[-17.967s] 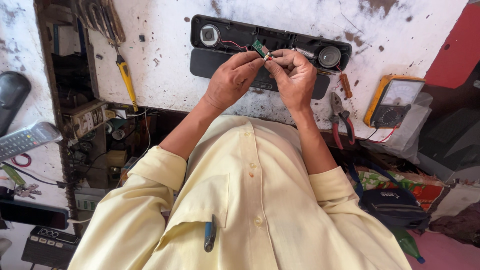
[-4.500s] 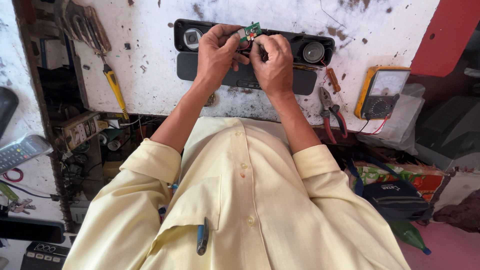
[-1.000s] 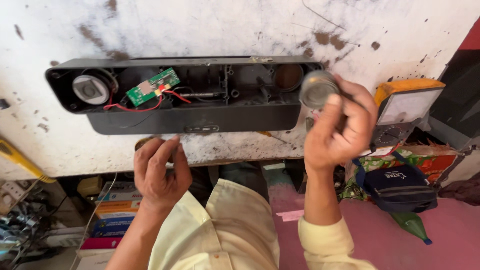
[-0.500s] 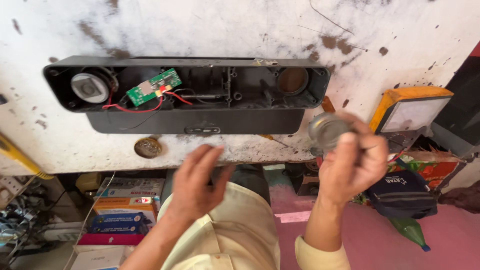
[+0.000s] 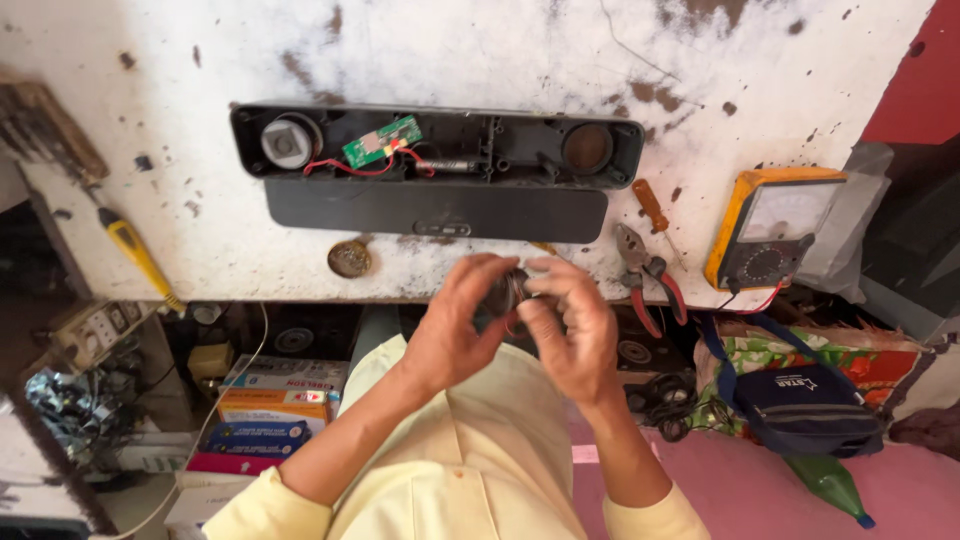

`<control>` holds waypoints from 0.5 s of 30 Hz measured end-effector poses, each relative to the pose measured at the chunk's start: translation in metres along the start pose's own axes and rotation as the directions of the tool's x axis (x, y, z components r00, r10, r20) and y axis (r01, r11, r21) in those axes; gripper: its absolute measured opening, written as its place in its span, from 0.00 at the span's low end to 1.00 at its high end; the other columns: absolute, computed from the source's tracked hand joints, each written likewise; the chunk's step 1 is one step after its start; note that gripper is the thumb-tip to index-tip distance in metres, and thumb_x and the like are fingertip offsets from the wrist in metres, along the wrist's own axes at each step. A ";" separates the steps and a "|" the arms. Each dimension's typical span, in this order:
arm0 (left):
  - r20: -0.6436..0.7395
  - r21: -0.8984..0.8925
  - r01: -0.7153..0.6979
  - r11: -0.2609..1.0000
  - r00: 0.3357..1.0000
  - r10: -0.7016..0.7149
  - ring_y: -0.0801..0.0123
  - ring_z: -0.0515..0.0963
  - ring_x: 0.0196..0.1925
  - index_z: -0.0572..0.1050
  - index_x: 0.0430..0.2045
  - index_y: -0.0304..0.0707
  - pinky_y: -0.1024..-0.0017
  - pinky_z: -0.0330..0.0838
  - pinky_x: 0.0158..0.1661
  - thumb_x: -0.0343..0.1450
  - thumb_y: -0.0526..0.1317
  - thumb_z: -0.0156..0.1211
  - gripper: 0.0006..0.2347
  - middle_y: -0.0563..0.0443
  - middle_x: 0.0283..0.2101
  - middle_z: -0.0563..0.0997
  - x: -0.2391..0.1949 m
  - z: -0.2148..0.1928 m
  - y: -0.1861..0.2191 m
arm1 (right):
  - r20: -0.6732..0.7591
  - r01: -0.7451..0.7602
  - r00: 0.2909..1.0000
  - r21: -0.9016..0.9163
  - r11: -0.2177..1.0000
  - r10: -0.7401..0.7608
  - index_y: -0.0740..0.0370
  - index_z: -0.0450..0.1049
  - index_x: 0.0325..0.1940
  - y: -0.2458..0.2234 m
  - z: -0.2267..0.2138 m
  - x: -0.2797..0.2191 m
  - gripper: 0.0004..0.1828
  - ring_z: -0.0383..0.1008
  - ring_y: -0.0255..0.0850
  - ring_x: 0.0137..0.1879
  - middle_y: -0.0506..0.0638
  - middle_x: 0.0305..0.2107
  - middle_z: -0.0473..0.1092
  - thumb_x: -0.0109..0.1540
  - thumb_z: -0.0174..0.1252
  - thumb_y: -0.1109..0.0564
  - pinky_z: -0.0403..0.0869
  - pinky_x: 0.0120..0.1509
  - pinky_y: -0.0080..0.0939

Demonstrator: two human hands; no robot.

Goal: The person disassembles a black electronic device, removes a speaker, and uses a soldering iron to work on the speaker wires and circuit board. They then reassemble the device and inspect the circuit board with a magnifying glass.

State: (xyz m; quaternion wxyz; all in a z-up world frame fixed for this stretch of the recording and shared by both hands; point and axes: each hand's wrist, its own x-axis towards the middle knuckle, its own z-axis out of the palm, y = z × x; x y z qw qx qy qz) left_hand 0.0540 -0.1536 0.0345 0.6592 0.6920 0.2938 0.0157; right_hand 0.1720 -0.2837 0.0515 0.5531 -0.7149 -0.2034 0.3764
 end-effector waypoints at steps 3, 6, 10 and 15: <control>0.077 -0.495 0.257 0.830 0.964 -0.253 0.62 0.79 0.51 0.69 0.59 0.36 0.70 0.79 0.48 0.68 0.30 0.69 0.24 0.41 0.50 0.76 -0.005 0.000 -0.007 | 0.007 -0.075 0.997 0.196 0.978 0.075 0.69 0.70 0.56 0.006 -0.004 -0.003 0.14 0.74 0.40 0.56 0.58 0.59 0.68 0.72 0.54 0.55 0.76 0.59 0.38; 0.208 -0.734 0.372 0.568 0.920 -0.332 0.64 0.78 0.51 0.69 0.59 0.39 0.70 0.80 0.51 0.68 0.28 0.67 0.24 0.41 0.47 0.77 -0.012 -0.001 -0.011 | 0.050 -0.146 0.989 0.205 0.968 0.139 0.68 0.71 0.56 0.014 -0.009 -0.004 0.17 0.77 0.38 0.54 0.56 0.56 0.70 0.73 0.49 0.51 0.78 0.56 0.37; 0.045 -0.495 0.017 0.869 0.999 0.006 0.64 0.73 0.66 0.71 0.56 0.38 0.69 0.76 0.60 0.67 0.23 0.61 0.22 0.44 0.62 0.69 -0.020 -0.005 -0.015 | 0.165 -0.275 0.958 0.283 0.919 0.236 0.69 0.70 0.60 0.026 -0.003 -0.006 0.18 0.73 0.33 0.51 0.53 0.50 0.73 0.73 0.51 0.52 0.75 0.57 0.33; -0.003 -0.102 -0.063 0.993 0.998 0.063 0.62 0.74 0.60 0.75 0.50 0.39 0.68 0.73 0.54 0.64 0.20 0.62 0.21 0.46 0.60 0.68 -0.020 -0.010 -0.024 | 0.234 -0.339 0.931 0.272 0.901 0.280 0.70 0.68 0.64 0.033 0.004 -0.004 0.20 0.71 0.33 0.51 0.50 0.48 0.71 0.70 0.57 0.59 0.73 0.56 0.32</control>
